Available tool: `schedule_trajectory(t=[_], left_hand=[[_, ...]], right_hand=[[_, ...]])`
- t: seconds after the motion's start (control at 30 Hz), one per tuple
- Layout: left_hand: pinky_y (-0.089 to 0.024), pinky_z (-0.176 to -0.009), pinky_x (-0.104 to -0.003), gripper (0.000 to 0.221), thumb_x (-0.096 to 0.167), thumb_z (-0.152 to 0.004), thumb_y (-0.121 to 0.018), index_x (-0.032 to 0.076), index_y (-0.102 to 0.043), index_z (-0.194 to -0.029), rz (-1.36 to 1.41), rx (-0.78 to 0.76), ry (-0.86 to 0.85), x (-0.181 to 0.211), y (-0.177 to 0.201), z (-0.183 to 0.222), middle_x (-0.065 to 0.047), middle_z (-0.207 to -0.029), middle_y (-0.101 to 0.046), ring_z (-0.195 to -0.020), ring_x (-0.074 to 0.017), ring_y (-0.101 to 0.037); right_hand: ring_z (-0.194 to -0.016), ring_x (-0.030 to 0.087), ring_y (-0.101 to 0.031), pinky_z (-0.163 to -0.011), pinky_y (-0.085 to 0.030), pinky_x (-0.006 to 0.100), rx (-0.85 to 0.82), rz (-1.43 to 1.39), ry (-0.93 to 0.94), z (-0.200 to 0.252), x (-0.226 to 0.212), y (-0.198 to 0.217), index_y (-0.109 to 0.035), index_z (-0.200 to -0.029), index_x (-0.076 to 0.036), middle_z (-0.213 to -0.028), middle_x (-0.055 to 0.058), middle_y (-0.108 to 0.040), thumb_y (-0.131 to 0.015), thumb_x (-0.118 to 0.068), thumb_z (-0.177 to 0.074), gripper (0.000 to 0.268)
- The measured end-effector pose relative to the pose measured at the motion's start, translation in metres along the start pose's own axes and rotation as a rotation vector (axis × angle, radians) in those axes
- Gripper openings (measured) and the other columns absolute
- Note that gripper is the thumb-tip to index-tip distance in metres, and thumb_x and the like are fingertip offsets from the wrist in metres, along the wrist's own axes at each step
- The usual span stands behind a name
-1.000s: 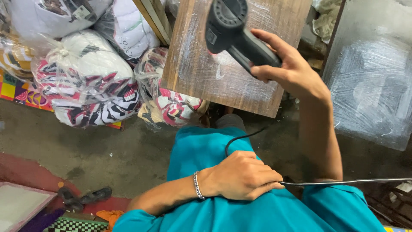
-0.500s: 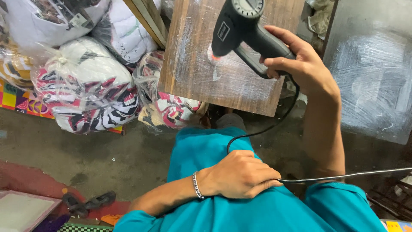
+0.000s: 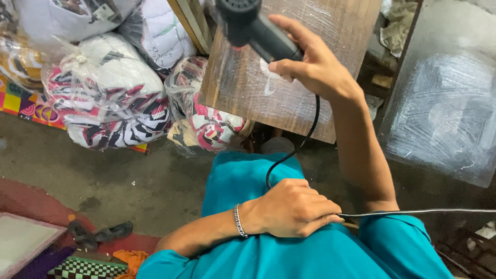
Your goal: Using a handheld heat gun to dry adhesive applied to the surface of wooden boards.
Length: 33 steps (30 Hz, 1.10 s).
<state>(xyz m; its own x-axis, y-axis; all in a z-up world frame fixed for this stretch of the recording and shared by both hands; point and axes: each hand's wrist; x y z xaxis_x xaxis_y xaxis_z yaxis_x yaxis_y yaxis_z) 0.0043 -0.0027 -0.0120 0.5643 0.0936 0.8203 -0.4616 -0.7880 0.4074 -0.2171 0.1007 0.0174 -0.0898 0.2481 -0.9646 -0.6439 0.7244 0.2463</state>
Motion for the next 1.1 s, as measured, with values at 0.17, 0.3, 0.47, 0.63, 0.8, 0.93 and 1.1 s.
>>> schedule_trajectory(t=[0.17,0.3,0.47,0.63,0.8,0.93,1.1], left_hand=[[-0.041,-0.063,-0.034,0.023,0.025,-0.108,-0.055,0.008,-0.072,-0.107,0.024,0.021,-0.007,0.000,0.002,-0.001,-0.003,-0.090,-0.076,-0.079,-0.0216,-0.072],[-0.044,-0.066,-0.035,0.026,0.026,-0.109,-0.052,0.009,-0.071,-0.110,0.055,-0.027,-0.017,-0.002,0.002,-0.002,-0.004,-0.090,-0.075,-0.079,-0.0232,-0.071],[-0.040,-0.063,-0.034,0.021,0.025,-0.109,-0.053,0.010,-0.069,-0.106,0.006,0.004,-0.030,-0.002,0.002,-0.001,-0.002,-0.084,-0.071,-0.076,-0.0211,-0.069],[-0.043,-0.064,-0.035,0.026,0.025,-0.109,-0.053,0.007,-0.071,-0.108,0.058,-0.037,-0.036,-0.002,0.006,-0.003,-0.005,-0.092,-0.076,-0.080,-0.0228,-0.072],[-0.038,-0.061,-0.034,0.024,0.026,-0.110,-0.053,0.010,-0.070,-0.104,0.010,-0.032,-0.058,-0.004,0.004,0.000,-0.001,-0.086,-0.073,-0.078,-0.0201,-0.071],[-0.040,-0.060,-0.033,0.022,0.025,-0.109,-0.055,0.011,-0.071,-0.104,0.012,-0.040,-0.052,-0.006,0.003,0.000,0.001,-0.086,-0.073,-0.076,-0.0192,-0.070],[-0.045,-0.065,-0.035,0.023,0.025,-0.109,-0.054,0.008,-0.069,-0.103,0.063,-0.069,-0.024,-0.001,0.006,-0.006,-0.005,-0.086,-0.068,-0.070,-0.0237,-0.062]], right_hand=[[-0.073,0.012,-0.053,-0.065,-0.048,0.025,-0.055,-0.020,-0.066,0.005,-0.012,0.004,-0.039,-0.156,-0.010,-0.100,0.008,-0.051,-0.064,-0.015,-0.093,0.068],[-0.083,0.017,-0.053,-0.065,-0.047,0.026,-0.015,-0.001,-0.074,0.005,-0.014,0.000,-0.044,-0.153,-0.013,-0.113,0.011,-0.052,-0.062,-0.025,-0.090,0.066],[-0.075,0.015,-0.053,-0.067,-0.046,0.029,0.091,0.025,-0.062,0.003,-0.004,0.009,-0.035,-0.158,-0.010,-0.096,0.011,-0.052,-0.066,-0.018,-0.096,0.070],[-0.100,0.022,-0.054,-0.079,-0.045,0.029,0.055,0.079,-0.127,0.024,-0.009,0.016,-0.042,-0.155,-0.014,-0.124,0.012,-0.053,-0.063,-0.030,-0.088,0.072],[-0.092,0.014,-0.050,-0.067,-0.044,0.024,0.224,-0.020,-0.163,0.055,0.016,0.035,-0.044,-0.155,-0.011,-0.131,0.009,-0.051,-0.069,-0.023,-0.086,0.075],[-0.083,0.011,-0.052,-0.071,-0.045,0.024,0.379,0.014,-0.297,0.090,0.000,0.042,-0.045,-0.156,-0.009,-0.105,0.008,-0.056,-0.069,-0.018,-0.086,0.074],[-0.069,0.012,-0.050,-0.066,-0.045,0.025,0.360,-0.111,-0.333,0.112,0.000,0.038,-0.047,-0.155,-0.007,-0.096,0.012,-0.062,-0.067,-0.010,-0.086,0.072]])
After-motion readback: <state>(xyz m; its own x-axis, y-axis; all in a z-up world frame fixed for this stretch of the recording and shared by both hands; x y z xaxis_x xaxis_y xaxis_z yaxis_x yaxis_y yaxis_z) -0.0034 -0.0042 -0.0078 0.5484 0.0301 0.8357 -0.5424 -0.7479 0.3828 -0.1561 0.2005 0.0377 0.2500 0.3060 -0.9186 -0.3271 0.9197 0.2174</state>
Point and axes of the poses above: each hand's wrist, its own z-axis away from the middle knuckle, its own y-axis out of the back of the hand, x = y × z
